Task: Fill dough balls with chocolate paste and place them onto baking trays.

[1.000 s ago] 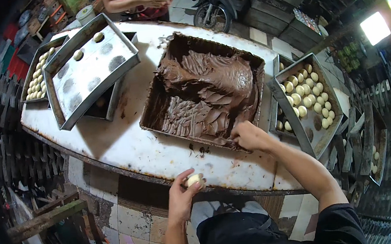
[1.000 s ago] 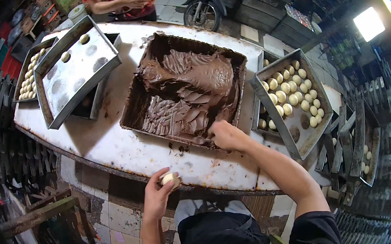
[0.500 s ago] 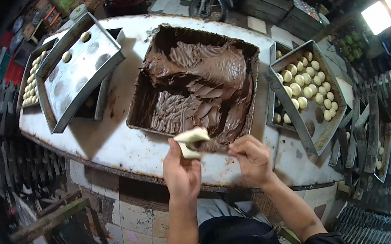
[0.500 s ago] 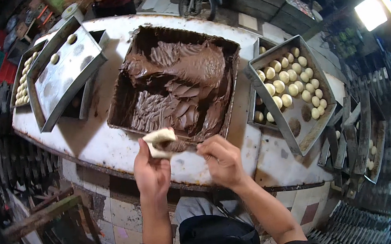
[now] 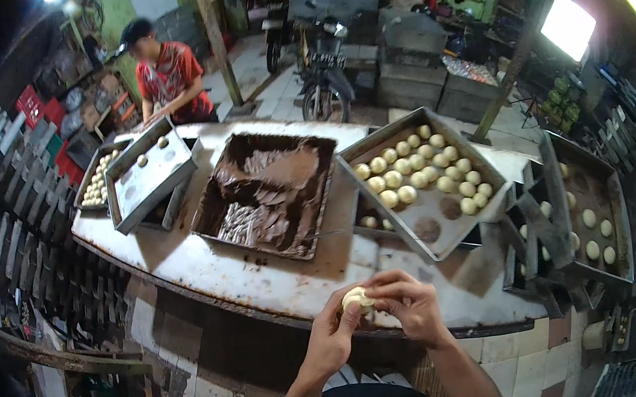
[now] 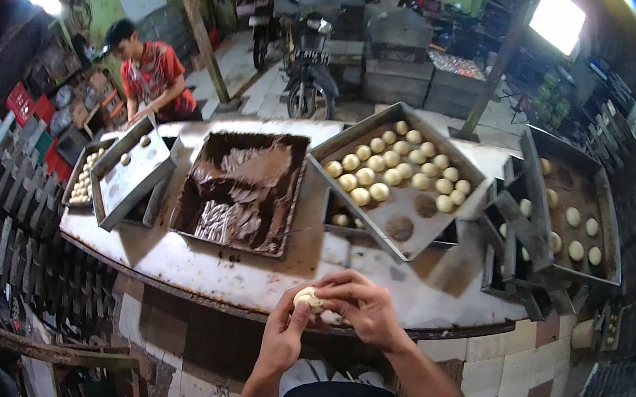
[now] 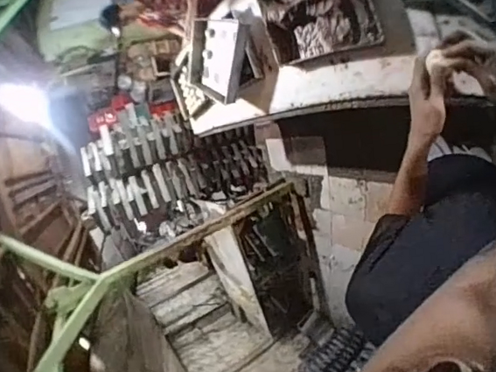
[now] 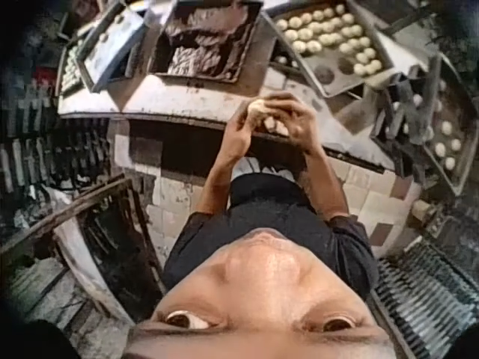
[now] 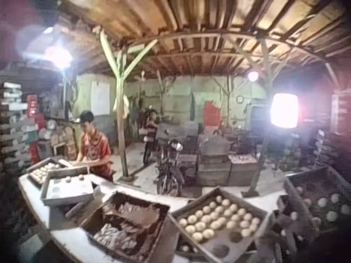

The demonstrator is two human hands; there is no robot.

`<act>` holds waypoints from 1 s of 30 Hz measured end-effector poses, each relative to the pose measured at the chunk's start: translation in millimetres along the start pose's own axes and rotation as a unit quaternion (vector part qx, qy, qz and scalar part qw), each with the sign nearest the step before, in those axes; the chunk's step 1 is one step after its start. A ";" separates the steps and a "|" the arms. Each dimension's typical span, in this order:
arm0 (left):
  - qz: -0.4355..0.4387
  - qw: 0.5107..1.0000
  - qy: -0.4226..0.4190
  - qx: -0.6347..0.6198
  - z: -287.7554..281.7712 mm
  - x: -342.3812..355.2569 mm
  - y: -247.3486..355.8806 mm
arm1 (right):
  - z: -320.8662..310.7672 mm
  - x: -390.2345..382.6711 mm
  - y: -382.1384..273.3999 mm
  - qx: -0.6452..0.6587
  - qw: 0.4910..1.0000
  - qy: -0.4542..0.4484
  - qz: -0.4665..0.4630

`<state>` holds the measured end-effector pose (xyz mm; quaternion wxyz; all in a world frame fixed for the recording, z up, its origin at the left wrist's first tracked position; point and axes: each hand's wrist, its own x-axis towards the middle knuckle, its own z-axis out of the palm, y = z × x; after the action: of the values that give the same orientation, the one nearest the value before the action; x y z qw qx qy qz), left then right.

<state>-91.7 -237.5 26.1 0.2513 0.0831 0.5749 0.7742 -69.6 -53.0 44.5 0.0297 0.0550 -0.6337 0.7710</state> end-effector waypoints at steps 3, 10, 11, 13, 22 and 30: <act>0.034 0.998 -0.048 0.018 61.3 -2.9 -6.0 | -40.0 -73.1 -34.2 -0.070 0.996 0.020 -0.055; 0.300 0.901 -0.178 0.257 236.0 -14.1 -7.3 | -133.4 -180.6 -68.0 0.081 0.935 0.281 -0.200; 0.300 0.899 -0.189 0.258 244.6 -12.8 -9.3 | -134.4 -190.0 -78.0 0.051 0.932 0.319 -0.164; 0.131 0.957 -0.229 0.122 250.7 -6.1 -16.6 | -127.1 -196.1 -100.0 -0.085 0.928 0.329 -0.152; 0.290 0.900 -0.176 0.273 216.5 12.0 6.5 | -128.3 -135.6 -78.8 -0.022 0.949 0.277 -0.146; 0.184 0.929 -0.160 0.278 74.7 76.4 -6.5 | -59.4 -31.9 -30.9 -0.070 0.967 0.239 0.052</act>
<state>-124.3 -135.8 32.1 0.1596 0.3766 0.6939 0.5926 -37.2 12.1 59.3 0.1445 -0.1663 -0.6622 0.7162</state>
